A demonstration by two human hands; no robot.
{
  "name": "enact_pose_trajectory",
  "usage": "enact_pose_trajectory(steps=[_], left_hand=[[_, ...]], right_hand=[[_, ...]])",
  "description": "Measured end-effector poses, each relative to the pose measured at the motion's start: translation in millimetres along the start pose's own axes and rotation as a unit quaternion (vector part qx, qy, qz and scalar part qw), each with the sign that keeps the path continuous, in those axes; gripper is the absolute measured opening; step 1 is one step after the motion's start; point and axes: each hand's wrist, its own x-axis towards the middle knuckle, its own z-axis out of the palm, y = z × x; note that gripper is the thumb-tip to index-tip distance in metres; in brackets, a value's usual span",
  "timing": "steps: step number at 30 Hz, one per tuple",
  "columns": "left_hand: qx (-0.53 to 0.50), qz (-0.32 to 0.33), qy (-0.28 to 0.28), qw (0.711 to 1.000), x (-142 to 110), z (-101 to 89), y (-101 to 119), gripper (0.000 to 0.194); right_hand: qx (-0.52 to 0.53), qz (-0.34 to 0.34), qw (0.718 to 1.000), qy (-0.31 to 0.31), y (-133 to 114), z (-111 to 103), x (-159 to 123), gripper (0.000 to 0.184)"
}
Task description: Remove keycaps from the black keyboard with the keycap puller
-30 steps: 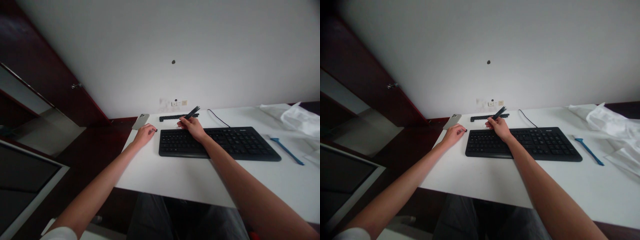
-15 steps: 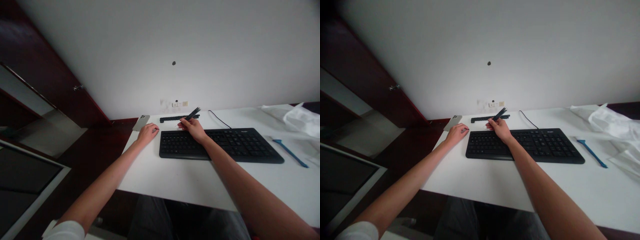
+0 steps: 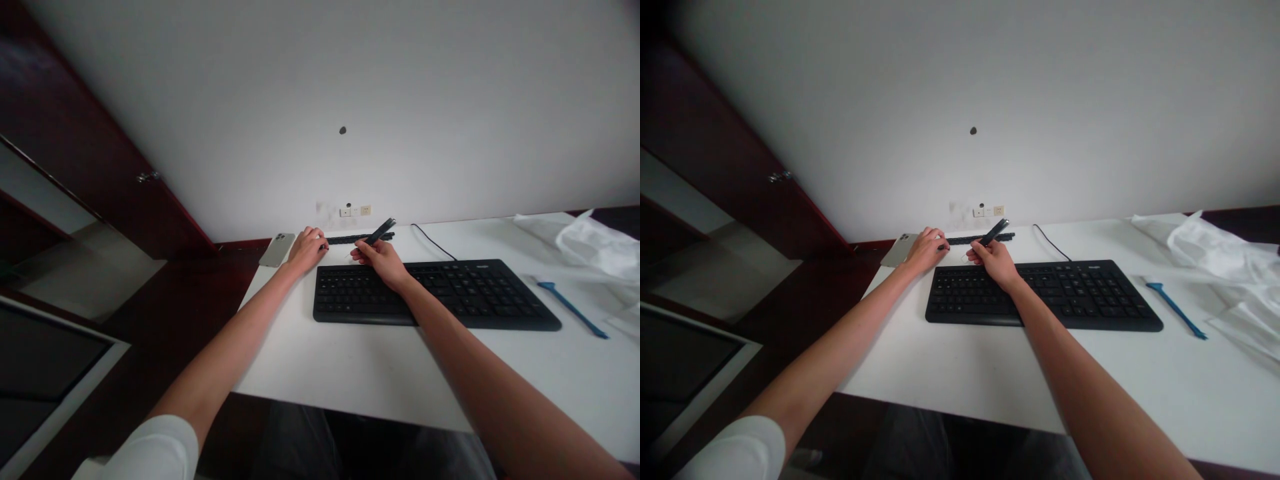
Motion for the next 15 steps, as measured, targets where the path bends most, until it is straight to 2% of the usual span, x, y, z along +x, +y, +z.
enact_pose_trajectory(steps=[9, 15], left_hand=[[0.01, -0.023, 0.005, 1.0, 4.8, 7.5, -5.2, 0.006], [-0.038, -0.055, 0.04, 0.997, -1.3, 0.3, 13.3, 0.011]], right_hand=[[0.002, 0.001, 1.0, 0.0, -2.4, 1.4, -1.4, 0.034], [0.009, 0.005, 1.0, 0.001, -2.1, 0.3, -0.9, 0.035]])
